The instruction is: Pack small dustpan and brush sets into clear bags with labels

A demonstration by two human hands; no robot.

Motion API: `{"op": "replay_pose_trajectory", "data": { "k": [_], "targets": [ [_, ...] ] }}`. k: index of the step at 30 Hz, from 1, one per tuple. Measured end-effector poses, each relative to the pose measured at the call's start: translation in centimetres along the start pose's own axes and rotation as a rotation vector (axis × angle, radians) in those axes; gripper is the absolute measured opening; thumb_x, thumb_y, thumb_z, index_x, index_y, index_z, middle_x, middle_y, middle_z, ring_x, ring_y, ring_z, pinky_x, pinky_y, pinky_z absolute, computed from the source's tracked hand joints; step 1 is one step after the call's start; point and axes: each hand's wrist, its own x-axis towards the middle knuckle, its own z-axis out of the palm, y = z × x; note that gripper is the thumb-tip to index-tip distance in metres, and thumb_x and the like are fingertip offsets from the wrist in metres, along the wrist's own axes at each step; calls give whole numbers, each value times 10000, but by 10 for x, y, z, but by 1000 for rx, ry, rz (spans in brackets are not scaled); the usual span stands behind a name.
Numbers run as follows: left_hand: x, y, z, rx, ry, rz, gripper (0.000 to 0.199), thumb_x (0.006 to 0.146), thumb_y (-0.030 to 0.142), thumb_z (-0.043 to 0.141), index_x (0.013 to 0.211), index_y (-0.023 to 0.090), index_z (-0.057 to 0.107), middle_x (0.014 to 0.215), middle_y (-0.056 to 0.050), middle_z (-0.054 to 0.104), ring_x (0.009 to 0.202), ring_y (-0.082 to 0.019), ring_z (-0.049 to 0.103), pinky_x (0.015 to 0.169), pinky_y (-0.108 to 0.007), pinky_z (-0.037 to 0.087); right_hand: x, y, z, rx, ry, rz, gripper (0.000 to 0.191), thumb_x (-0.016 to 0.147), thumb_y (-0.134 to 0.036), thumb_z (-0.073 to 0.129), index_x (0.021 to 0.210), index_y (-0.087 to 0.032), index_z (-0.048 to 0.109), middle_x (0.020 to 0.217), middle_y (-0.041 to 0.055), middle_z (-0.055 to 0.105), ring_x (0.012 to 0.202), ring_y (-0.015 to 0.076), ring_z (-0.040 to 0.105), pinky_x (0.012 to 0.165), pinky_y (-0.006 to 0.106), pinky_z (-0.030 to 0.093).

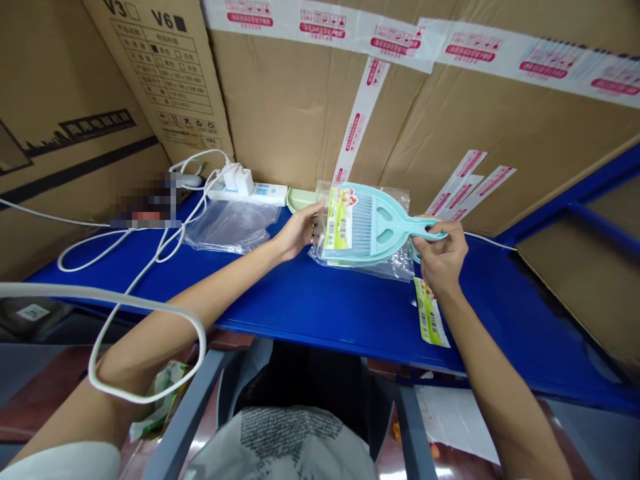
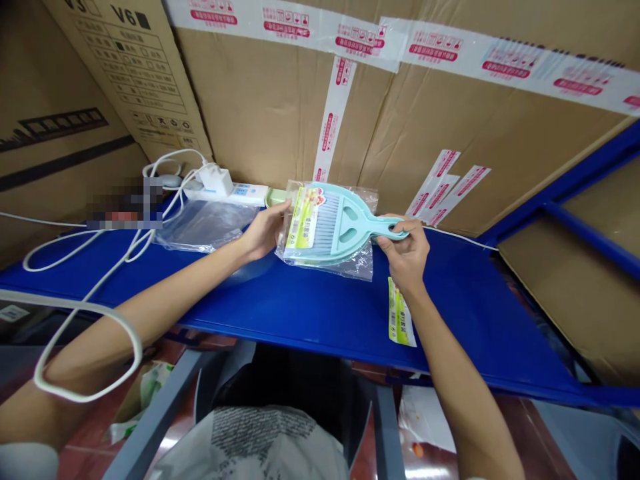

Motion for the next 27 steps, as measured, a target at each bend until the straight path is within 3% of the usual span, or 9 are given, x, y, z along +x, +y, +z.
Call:
{"op": "replay_pose_trajectory", "data": {
  "k": [6,13,18,22,27],
  "targets": [
    [-4,2,2,115,121,58,306,661,389,955,774,166,778,913,-105,805,886,-254,719,721,-344,549,2,-18,5,-46,-35,-15,445,815,-470,926,901,-277,534,1116,68,741,1058,279,762,889,435,608],
    [-1,5,-1,154,199,77,270,556,325,971,680,173,786,915,-113,827,897,-256,713,752,-350,545,0,-17,4,-12,-96,-15,379,819,-389,934,901,-267,585,1147,69,741,1079,269,763,883,419,614],
    [-1,2,-1,134,258,123,218,596,324,920,676,182,775,895,-101,820,894,-247,714,713,-327,531,-2,-17,4,-15,-116,5,368,836,-412,921,900,-275,585,1186,66,749,1102,269,760,931,443,622],
    [0,1,-2,83,199,86,195,668,344,846,698,188,732,864,-79,794,874,-239,709,695,-324,542,-2,-20,4,6,-110,-20,333,850,-364,912,909,-278,595,1188,60,753,1113,266,763,930,438,624],
    [0,2,0,52,138,39,209,713,365,791,806,184,745,945,-90,816,983,-285,727,734,-344,553,-4,-22,6,5,-108,16,351,845,-382,915,902,-276,585,1182,62,754,1099,272,764,935,457,634]
  ]
}}
